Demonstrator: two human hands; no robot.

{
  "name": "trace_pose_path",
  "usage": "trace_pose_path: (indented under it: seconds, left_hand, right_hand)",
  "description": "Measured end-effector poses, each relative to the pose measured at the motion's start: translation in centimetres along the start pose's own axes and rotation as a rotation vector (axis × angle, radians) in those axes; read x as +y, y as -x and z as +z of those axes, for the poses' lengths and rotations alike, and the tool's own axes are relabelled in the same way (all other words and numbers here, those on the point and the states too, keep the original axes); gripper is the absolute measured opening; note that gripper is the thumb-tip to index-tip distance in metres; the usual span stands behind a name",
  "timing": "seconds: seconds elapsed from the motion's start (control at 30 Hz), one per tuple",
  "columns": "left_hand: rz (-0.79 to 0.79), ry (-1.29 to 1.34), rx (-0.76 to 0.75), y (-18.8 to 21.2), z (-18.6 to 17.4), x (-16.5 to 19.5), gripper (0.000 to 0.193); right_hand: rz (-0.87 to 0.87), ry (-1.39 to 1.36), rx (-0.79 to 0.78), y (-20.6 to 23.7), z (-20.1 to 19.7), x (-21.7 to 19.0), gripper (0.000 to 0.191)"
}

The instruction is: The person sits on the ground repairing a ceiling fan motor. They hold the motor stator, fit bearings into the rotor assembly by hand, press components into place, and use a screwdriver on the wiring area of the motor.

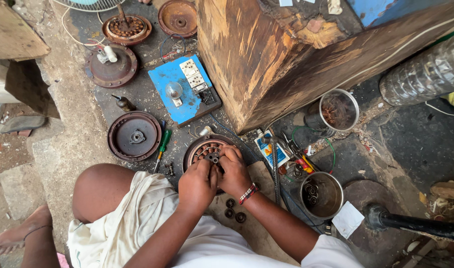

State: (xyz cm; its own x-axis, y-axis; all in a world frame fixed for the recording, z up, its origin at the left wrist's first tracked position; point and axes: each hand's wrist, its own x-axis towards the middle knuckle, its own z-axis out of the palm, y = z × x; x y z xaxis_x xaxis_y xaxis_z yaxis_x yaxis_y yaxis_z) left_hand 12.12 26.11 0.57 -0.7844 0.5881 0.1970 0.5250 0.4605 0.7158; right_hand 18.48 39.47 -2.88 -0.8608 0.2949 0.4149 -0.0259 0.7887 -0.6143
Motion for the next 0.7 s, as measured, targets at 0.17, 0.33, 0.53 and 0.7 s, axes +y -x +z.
trace_pose_path:
  seconds: [0.17, 0.33, 0.53, 0.7]
  left_hand:
    - [-0.012, 0.042, -0.044, 0.46, -0.59, -0.33, 0.015]
    - [-0.048, 0.069, -0.051, 0.1, -0.78, -0.52, 0.017]
    - [-0.068, 0.097, -0.045, -0.19, -0.99, -0.4, 0.015]
    - [-0.069, 0.133, -0.032, -0.2, -0.79, -0.43, 0.014]
  right_hand:
    - [0.017, -0.006, -0.027, 0.29, 0.03, 0.24, 0.016]
    - [0.018, -0.01, -0.014, 0.41, 0.17, 0.46, 0.018]
    - [0.026, -0.012, -0.019, 0.49, 0.27, 0.65, 0.018]
    - [0.045, 0.003, -0.031, 0.62, 0.23, 0.61, 0.018]
